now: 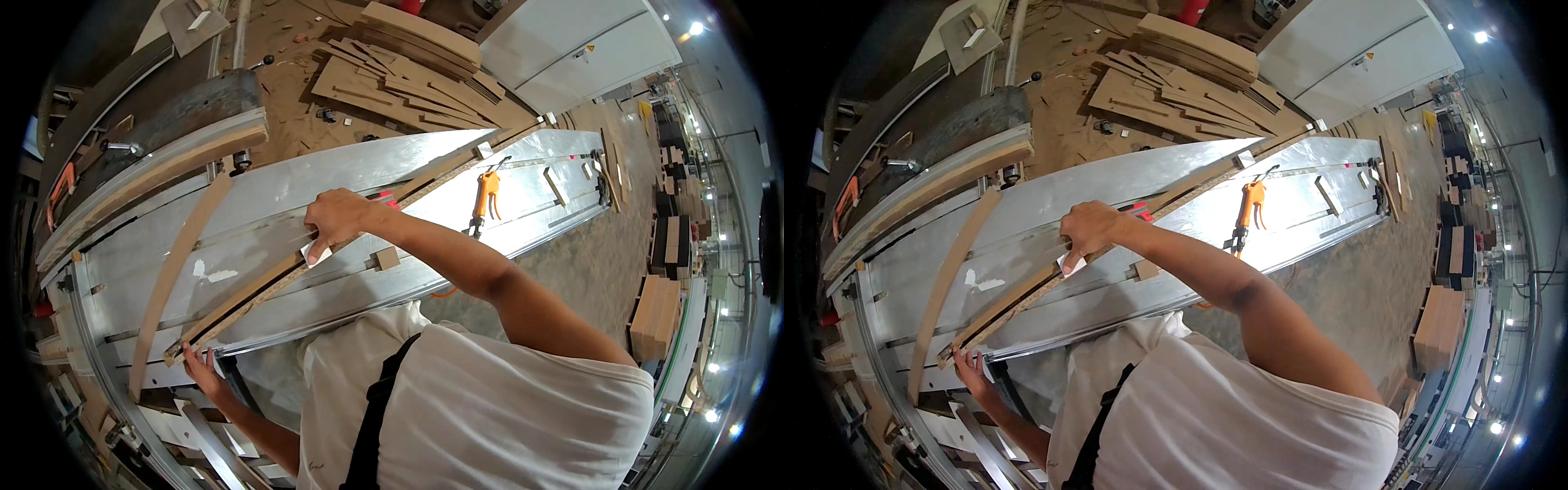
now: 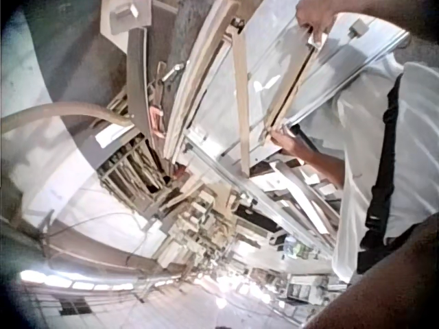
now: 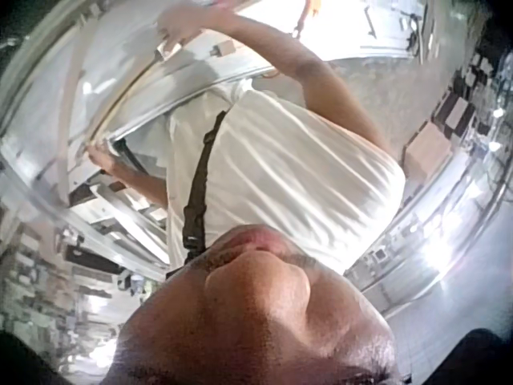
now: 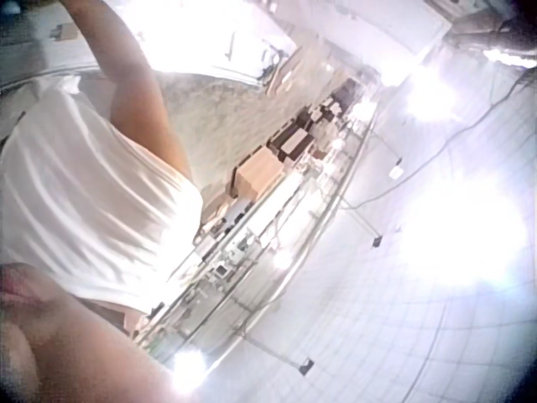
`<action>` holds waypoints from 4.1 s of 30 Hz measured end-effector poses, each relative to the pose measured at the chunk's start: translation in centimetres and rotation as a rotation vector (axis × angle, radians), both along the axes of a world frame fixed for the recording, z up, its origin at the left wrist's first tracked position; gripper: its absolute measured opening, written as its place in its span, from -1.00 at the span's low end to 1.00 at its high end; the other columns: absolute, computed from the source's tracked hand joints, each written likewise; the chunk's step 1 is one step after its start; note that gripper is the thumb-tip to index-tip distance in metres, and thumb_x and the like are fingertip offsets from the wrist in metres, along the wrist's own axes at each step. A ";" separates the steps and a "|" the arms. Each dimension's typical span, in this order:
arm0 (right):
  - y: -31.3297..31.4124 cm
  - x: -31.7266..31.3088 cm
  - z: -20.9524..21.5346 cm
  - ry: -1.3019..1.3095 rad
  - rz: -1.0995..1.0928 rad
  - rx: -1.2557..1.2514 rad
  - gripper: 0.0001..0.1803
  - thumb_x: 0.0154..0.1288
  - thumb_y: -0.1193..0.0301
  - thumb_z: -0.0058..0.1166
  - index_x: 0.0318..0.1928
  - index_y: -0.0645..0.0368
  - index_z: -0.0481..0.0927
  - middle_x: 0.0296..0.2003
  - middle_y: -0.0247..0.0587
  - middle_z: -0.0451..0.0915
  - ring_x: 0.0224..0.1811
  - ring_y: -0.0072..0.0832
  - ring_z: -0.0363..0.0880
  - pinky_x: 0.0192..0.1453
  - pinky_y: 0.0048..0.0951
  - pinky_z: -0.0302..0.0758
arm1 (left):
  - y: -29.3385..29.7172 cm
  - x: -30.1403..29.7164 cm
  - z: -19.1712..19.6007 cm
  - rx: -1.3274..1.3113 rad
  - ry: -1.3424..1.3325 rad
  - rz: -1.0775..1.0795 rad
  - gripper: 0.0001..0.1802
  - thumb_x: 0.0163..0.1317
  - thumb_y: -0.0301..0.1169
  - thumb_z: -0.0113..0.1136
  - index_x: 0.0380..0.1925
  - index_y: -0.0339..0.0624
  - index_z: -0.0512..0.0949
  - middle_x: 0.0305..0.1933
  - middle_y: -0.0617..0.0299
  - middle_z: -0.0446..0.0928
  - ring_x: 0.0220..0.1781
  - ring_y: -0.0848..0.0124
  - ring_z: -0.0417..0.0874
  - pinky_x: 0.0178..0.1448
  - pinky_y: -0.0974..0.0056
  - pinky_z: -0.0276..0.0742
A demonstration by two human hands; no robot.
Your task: The person uses a hand scraper to remove excess adhesive and debris from the edges of curved and straight wooden furniture components on a industrial workbench.
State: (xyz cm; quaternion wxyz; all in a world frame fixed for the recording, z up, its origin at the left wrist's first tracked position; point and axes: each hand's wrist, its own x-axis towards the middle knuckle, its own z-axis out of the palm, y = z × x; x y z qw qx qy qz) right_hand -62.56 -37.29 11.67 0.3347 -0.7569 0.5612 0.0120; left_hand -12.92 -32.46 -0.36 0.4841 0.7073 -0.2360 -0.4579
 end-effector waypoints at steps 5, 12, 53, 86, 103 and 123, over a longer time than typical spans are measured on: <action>-2.0 2.3 1.3 0.068 0.090 -0.019 -0.17 -0.01 -0.43 0.25 -0.40 0.21 0.74 -0.47 0.08 0.67 -0.26 0.06 0.70 -0.15 0.03 0.58 | 2.1 4.3 -3.7 -0.127 -0.034 -0.170 -0.36 0.57 -0.10 -0.06 0.51 -0.19 0.23 0.52 0.09 0.23 0.48 0.16 0.37 0.47 0.07 0.50; -2.5 3.0 0.7 0.096 -0.006 0.061 -0.21 0.00 -0.37 0.37 -0.49 0.25 0.72 -0.58 0.01 0.64 -0.42 -0.09 0.70 -0.23 -0.11 0.57 | 1.3 1.7 -1.3 -0.278 -0.150 -0.212 -0.51 0.43 -0.34 0.13 0.33 -0.12 0.44 0.22 0.09 0.54 0.34 0.24 0.53 0.25 0.11 0.59; -11.8 28.7 1.4 -0.137 0.627 -0.026 -0.46 0.44 0.32 0.22 0.39 0.00 0.50 -0.28 -0.21 0.53 -0.31 -0.34 0.56 -0.18 -0.25 0.55 | -2.0 0.0 1.0 -0.322 -0.301 0.027 0.83 -0.53 0.21 0.80 0.57 -0.20 -0.33 0.60 -0.21 -0.14 0.66 -0.10 -0.04 0.66 -0.07 0.07; -14.1 30.8 -1.3 -0.038 1.015 -0.408 -0.52 0.14 0.25 0.47 0.10 -0.07 0.68 -0.22 -0.39 0.46 -0.31 -0.42 0.56 -0.28 -0.31 0.57 | -2.4 -0.3 0.1 -0.408 -0.439 0.099 0.58 -0.34 -0.02 0.82 0.56 -0.18 -0.13 0.32 -0.03 0.22 0.37 0.10 0.37 0.41 0.08 0.39; -13.3 30.5 -1.0 -0.052 0.966 -0.333 -0.52 0.16 0.32 0.47 0.11 -0.03 0.66 -0.24 -0.38 0.43 -0.31 -0.45 0.55 -0.27 -0.37 0.58 | -2.2 0.2 -0.7 -0.429 -0.468 0.039 0.65 -0.46 0.09 0.84 0.54 -0.17 -0.12 0.35 -0.05 0.22 0.43 0.06 0.35 0.43 0.09 0.43; -11.7 32.4 -1.8 0.013 0.805 -0.317 -0.65 0.33 0.22 0.34 0.10 -0.06 0.68 -0.39 -0.35 0.50 -0.38 -0.41 0.58 -0.31 -0.35 0.57 | -2.1 0.2 -0.4 -0.387 -0.306 0.121 0.35 -0.22 -0.01 0.78 0.44 -0.23 0.05 0.29 0.03 0.32 0.31 0.20 0.48 0.33 0.16 0.55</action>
